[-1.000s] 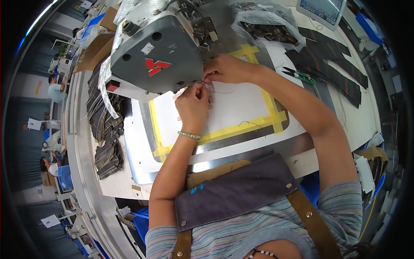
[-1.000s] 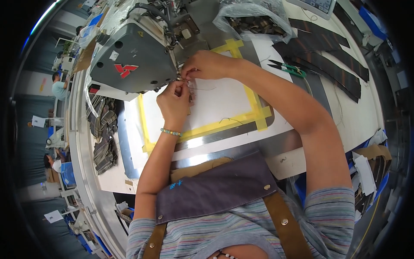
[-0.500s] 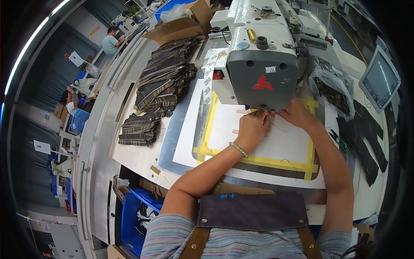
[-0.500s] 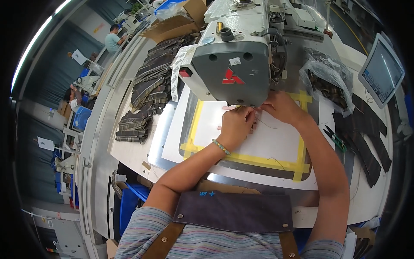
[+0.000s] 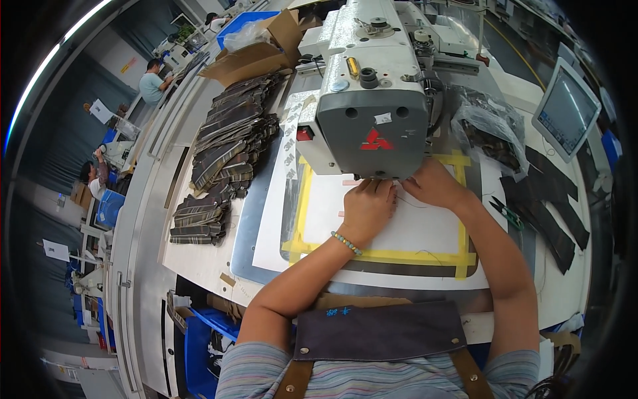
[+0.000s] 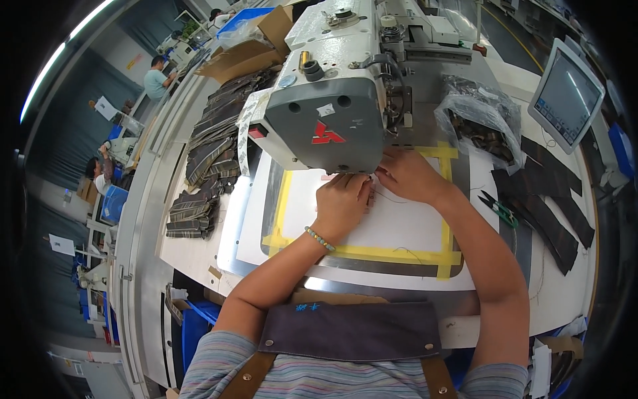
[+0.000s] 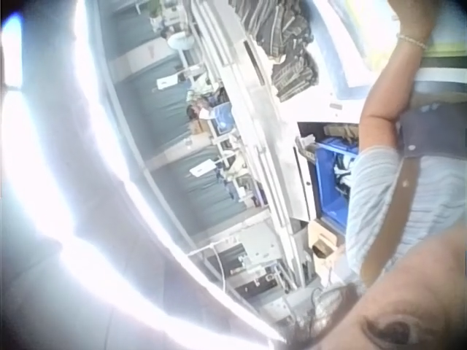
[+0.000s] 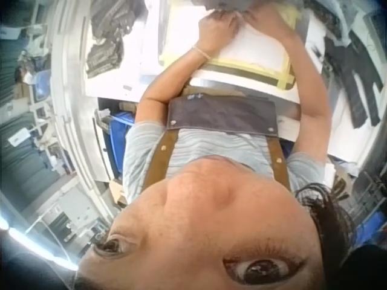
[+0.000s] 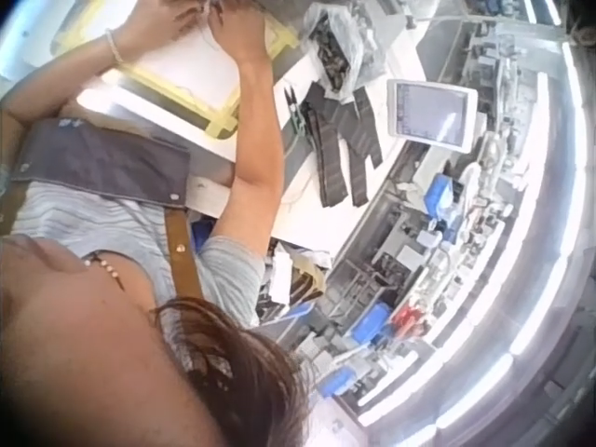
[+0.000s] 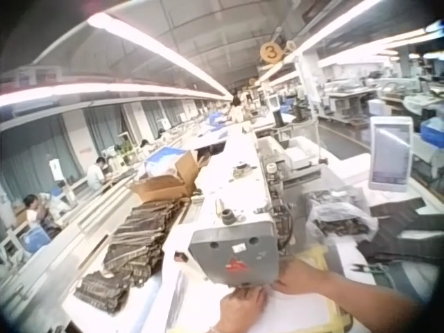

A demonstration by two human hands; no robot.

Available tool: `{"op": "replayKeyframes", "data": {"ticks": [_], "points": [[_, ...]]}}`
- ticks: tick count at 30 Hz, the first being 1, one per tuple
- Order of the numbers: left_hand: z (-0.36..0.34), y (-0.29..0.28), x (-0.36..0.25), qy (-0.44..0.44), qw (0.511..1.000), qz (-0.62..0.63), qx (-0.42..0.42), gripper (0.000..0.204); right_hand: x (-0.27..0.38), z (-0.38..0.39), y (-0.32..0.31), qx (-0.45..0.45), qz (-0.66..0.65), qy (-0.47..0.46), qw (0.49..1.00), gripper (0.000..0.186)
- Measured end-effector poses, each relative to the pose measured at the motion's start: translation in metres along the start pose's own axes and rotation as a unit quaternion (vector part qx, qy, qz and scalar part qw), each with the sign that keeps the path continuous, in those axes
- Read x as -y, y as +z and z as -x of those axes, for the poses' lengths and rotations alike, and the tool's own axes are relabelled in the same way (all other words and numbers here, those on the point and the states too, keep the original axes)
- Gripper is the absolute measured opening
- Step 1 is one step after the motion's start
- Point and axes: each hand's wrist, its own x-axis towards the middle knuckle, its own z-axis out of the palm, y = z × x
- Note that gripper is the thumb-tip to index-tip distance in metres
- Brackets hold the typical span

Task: The recorder uses an industrial sewing machine to stitch together patterned leather components for a bag.

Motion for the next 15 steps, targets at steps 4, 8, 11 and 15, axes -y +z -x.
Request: {"op": "replayKeyframes", "data": {"ticks": [4, 8, 11, 15], "points": [[0.002, -0.002, 0.002, -0.003, 1.000, 0.011, 0.010, 0.005, -0.003, 0.005, -0.002, -0.042, 0.044, -0.015, 0.998, 0.020], [0.003, -0.003, 0.001, 0.010, 1.000, -0.010, 0.013, 0.006, -0.009, 0.006, 0.003, 0.003, 0.028, 0.022, 0.999, 0.019], [0.002, -0.011, -0.004, 0.103, 0.994, -0.024, 0.005, 0.009, -0.010, 0.005, -0.006, 0.047, -0.005, 0.047, 0.998, 0.018], [-0.001, -0.021, -0.012, 0.152, 0.988, -0.022, 0.006, 0.015, -0.006, 0.000, -0.028, 0.200, -0.131, 0.104, 0.965, 0.015]]}}
